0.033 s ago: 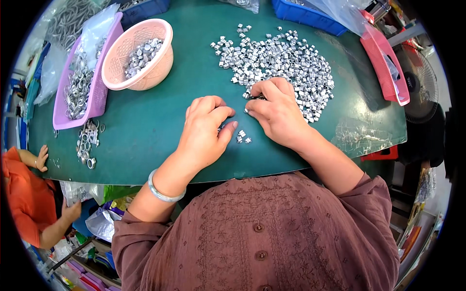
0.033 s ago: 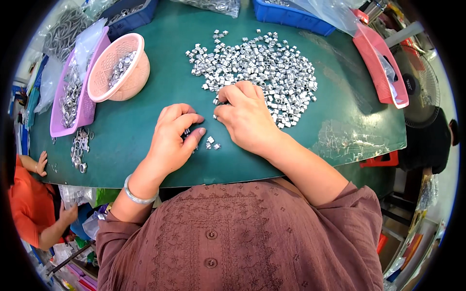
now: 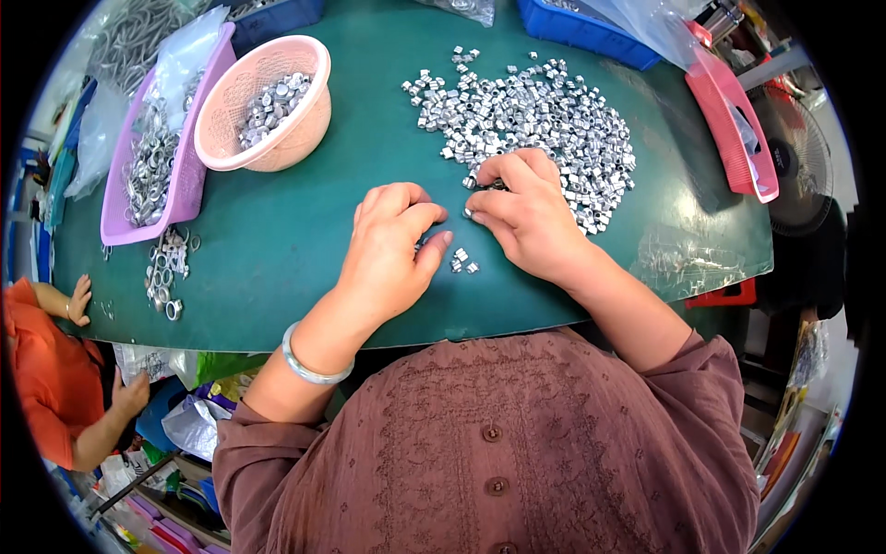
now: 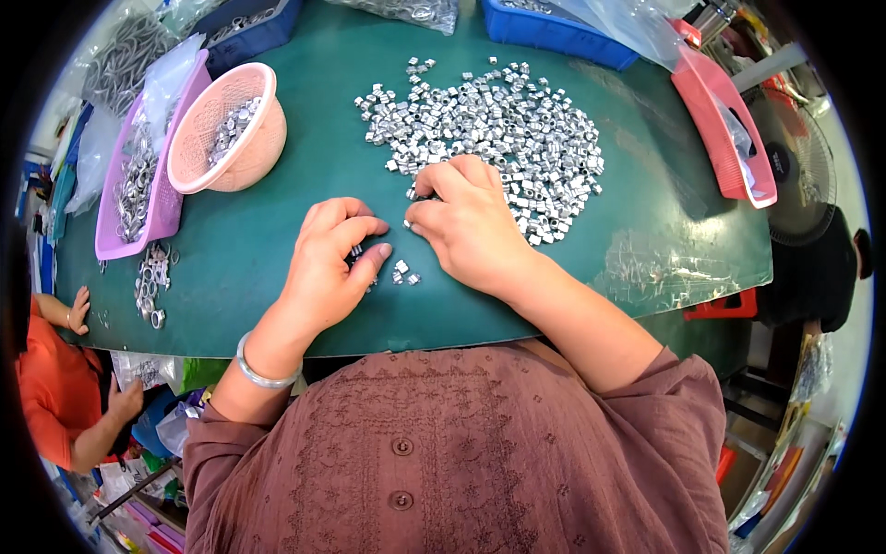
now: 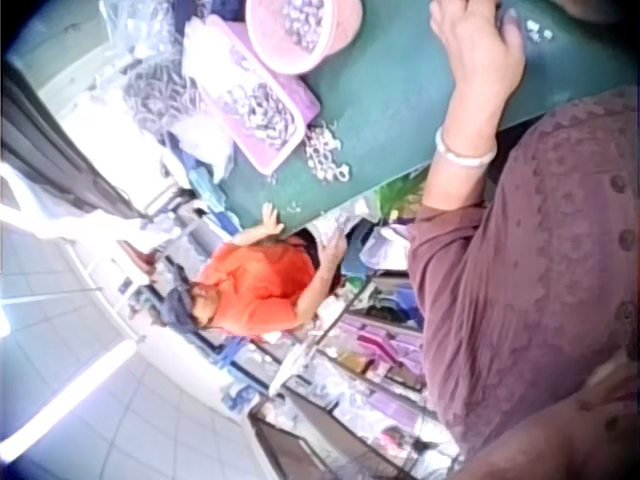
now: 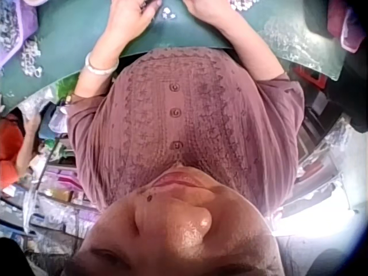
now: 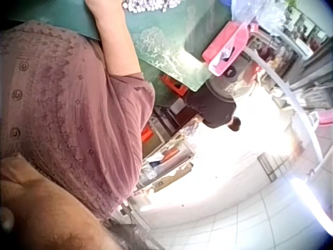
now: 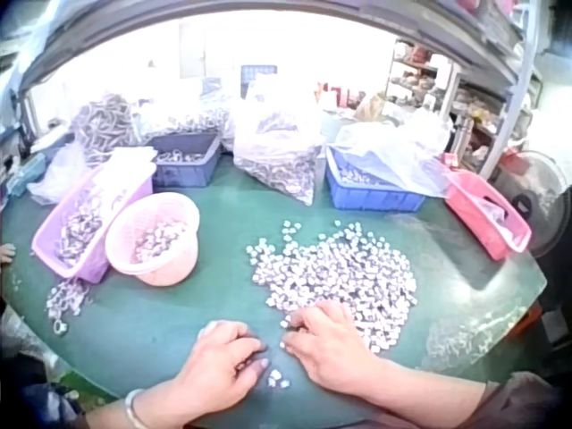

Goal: The person sorts through a pile of small metal components by hand and places them into a plastic bag, handling the items one at a time and eventually picking up the bag.

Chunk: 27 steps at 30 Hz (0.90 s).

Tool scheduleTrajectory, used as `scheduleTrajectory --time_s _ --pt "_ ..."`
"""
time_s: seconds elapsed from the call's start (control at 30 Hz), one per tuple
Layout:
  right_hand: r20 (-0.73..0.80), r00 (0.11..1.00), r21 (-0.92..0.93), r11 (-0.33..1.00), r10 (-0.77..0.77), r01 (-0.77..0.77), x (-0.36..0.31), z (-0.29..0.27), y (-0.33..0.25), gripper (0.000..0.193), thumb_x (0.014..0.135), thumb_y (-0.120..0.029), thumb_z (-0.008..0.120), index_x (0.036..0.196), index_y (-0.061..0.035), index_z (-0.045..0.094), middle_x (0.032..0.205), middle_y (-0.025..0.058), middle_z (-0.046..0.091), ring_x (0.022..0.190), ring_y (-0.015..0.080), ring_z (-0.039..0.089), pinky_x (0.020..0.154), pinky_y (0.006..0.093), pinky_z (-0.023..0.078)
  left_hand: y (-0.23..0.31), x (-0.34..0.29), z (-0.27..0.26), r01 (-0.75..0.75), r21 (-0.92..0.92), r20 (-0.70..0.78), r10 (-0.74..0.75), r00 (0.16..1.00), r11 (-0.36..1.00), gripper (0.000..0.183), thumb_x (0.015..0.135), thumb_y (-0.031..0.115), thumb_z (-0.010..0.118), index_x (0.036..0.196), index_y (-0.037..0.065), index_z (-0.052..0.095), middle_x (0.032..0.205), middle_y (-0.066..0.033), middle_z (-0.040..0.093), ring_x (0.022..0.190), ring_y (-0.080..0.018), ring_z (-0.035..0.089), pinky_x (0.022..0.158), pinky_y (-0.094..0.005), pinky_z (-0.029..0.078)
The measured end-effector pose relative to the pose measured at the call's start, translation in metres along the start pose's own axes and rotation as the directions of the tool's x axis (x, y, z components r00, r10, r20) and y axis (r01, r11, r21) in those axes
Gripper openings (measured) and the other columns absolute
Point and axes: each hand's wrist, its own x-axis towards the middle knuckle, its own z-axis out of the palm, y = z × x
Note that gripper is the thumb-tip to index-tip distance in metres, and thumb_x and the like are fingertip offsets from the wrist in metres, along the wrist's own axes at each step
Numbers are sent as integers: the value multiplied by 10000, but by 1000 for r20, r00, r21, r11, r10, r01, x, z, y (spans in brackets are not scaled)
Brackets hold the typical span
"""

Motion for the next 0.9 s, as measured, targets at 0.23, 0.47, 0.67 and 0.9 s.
scheduleTrajectory --time_s 0.23,0.47,0.67,0.9 --pt "-23 998 378 925 59 -45 3 -10 0 214 748 -72 779 938 -170 773 1051 23 600 1034 245 476 900 354 406 0 -2 -3 12 -27 9 -12 1000 1000 208 758 57 749 957 28 695 1011 -99 607 968 -294 556 854 -380 463" --pt "-34 998 414 909 58 -39 3 -13 -4 202 745 -67 782 928 -152 764 1041 24 602 1024 245 478 886 359 416 1 0 -5 -63 -69 -63 59 996 996 214 765 68 750 968 33 694 988 -97 619 939 -287 567 824 -371 473" --pt "-126 988 168 980 -86 107 11 -15 -19 184 706 -34 774 865 -100 709 991 30 610 970 273 503 854 385 424 6 2 -2 10 -435 -68 -44 997 901 142 845 122 723 937 15 702 909 -90 629 851 -233 585 731 -332 480" --pt "-187 977 181 974 -104 139 15 -12 -22 182 698 -25 770 854 -66 688 968 45 612 921 272 522 830 382 429 1 3 -2 174 -705 89 -157 984 687 142 950 96 614 946 -20 696 902 -44 625 766 -98 552 677 -242 449"
